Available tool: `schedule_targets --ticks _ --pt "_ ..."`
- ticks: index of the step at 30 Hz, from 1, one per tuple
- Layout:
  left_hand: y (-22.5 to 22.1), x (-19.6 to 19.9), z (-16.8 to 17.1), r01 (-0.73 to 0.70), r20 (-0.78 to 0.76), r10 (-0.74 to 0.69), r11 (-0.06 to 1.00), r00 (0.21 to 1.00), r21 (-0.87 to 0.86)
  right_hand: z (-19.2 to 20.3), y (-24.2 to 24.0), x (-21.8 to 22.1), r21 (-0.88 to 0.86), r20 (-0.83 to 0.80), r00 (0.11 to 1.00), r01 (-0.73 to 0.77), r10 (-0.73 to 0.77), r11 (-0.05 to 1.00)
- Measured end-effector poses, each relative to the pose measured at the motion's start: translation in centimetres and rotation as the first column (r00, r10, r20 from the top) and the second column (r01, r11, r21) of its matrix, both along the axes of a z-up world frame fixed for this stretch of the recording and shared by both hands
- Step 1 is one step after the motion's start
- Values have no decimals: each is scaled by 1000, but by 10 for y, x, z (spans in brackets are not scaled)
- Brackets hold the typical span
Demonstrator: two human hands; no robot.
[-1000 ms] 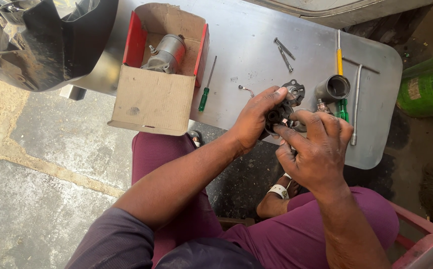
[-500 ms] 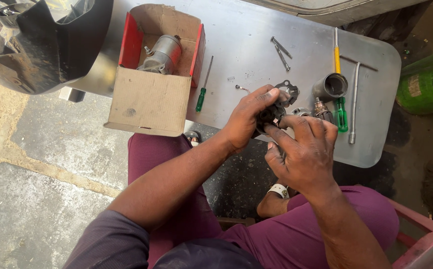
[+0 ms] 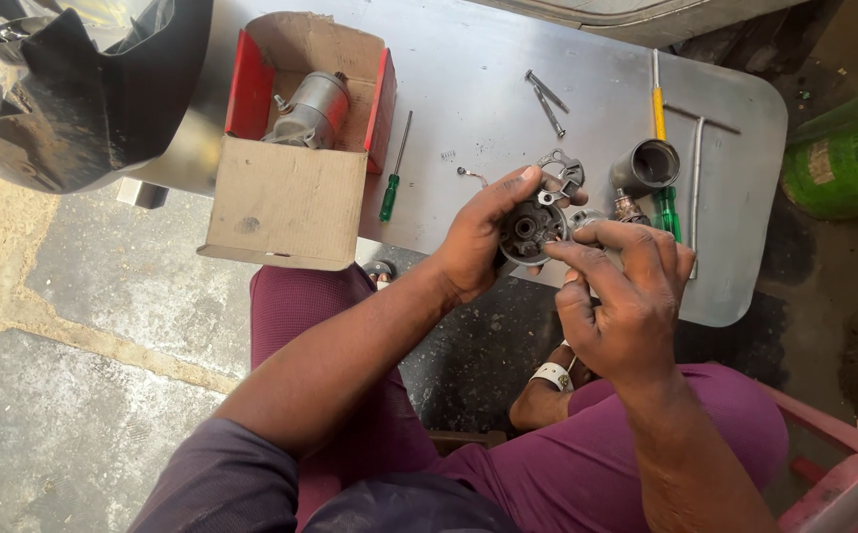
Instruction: Disassembling and inspecting the internal components of a motorcycle starter motor.
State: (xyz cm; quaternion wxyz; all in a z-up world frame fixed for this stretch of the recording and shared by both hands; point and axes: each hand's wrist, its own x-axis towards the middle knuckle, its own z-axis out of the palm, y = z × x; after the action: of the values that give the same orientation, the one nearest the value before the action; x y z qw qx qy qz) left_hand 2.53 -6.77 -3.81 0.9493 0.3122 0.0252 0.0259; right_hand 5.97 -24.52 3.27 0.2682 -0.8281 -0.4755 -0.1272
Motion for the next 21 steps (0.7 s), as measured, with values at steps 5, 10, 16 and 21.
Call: schedule_targets --ticks 5,10,16,21 --pt "-2 0 4 6 -52 -6 1000 999 2 -6 -2 3 -51 44 999 -9 11 999" --pt "-3 0 -4 -17 -42 21 995 999 99 -11 0 2 -144 145 989 -3 24 990" --pt "-1 -2 -1 -13 -42 18 994 999 110 -16 4 -1 -172 147 989 20 6 985" --pt "3 -6 -4 -52 -48 55 997 997 62 -23 6 -3 -159 182 983 21 9 987"
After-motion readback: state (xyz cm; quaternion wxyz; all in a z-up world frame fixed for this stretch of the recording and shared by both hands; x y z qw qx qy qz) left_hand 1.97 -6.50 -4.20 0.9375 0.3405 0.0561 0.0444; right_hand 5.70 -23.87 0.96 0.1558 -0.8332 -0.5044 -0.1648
